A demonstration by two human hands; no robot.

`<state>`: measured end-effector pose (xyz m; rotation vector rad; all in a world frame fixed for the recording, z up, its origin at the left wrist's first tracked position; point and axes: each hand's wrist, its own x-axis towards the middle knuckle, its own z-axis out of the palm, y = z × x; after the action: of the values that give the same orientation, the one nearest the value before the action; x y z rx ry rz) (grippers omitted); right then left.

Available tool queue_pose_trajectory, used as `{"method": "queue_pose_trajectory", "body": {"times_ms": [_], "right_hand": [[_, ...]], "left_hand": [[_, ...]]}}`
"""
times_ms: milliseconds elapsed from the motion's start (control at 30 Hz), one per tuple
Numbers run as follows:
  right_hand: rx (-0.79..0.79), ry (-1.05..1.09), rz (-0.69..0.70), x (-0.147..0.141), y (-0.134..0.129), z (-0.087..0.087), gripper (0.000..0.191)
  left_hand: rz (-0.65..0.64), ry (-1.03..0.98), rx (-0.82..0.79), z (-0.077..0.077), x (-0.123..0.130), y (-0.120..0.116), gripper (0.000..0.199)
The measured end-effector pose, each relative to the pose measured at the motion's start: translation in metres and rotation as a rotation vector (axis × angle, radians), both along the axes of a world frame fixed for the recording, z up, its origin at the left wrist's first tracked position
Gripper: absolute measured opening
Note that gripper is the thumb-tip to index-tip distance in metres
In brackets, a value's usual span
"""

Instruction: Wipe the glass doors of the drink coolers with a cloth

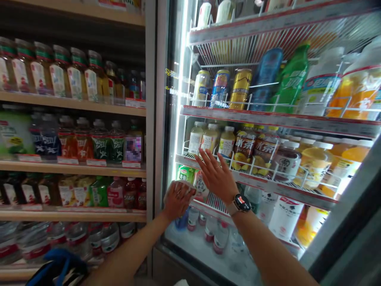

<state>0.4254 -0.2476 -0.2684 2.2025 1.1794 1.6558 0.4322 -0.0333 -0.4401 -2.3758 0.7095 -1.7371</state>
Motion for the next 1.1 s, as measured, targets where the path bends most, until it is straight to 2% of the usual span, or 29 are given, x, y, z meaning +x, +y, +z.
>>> {"method": "queue_pose_trajectory", "body": {"times_ms": [33,100,233,300,333,400,467,567,667,800,867,900,933,1000,1100], "right_hand": [[0.0,0.009,0.005,0.0,0.0,0.0,0.071],[-0.005,0.027,0.014,0.0,-0.001,0.0,0.072],[-0.014,0.049,0.02,-0.001,-0.003,0.0,0.071],[-0.012,0.067,0.028,-0.001,-0.004,0.0,0.072],[-0.01,0.077,0.034,0.0,-0.004,0.0,0.072],[-0.007,0.094,0.043,0.0,-0.005,-0.001,0.073],[-0.004,0.097,0.045,0.0,-0.005,-0.002,0.074],[-0.003,0.094,0.043,-0.001,-0.005,-0.003,0.075],[-0.005,0.092,0.036,-0.002,-0.005,-0.003,0.074],[-0.001,0.118,0.048,-0.002,-0.005,-0.003,0.076],[-0.002,0.132,0.057,-0.002,-0.005,-0.003,0.078],[-0.004,0.133,0.057,-0.002,-0.005,-0.003,0.078],[-0.006,0.13,0.055,-0.002,-0.005,-0.003,0.078],[-0.011,0.115,0.045,-0.001,-0.005,-0.004,0.076],[-0.006,0.101,0.048,0.0,-0.005,-0.004,0.074]], "left_hand": [[-0.015,0.021,0.025,0.006,0.001,0.005,0.048],[-0.056,0.045,0.041,0.037,0.006,0.014,0.05],[-0.145,-0.008,-0.092,0.14,0.022,0.025,0.058],[-0.16,-0.032,-0.119,0.184,0.03,0.023,0.057],[-0.145,-0.028,-0.131,0.2,0.033,0.021,0.057],[-0.095,-0.014,-0.17,0.215,0.035,0.016,0.057],[-0.05,-0.003,-0.206,0.212,0.032,0.01,0.056],[-0.032,-0.002,-0.213,0.184,0.027,0.005,0.056],[-0.039,-0.002,-0.192,0.139,0.025,0.004,0.056],[-0.018,0.082,-0.168,0.067,0.018,0.007,0.053],[-0.021,0.149,-0.107,0.043,0.012,0.012,0.051],[-0.035,0.181,-0.06,0.039,0.01,0.016,0.049],[-0.053,0.213,-0.007,0.041,0.008,0.019,0.048],[-0.077,0.271,0.083,0.064,0.006,0.025,0.045],[-0.055,0.256,0.046,0.127,0.009,0.023,0.048]]}}
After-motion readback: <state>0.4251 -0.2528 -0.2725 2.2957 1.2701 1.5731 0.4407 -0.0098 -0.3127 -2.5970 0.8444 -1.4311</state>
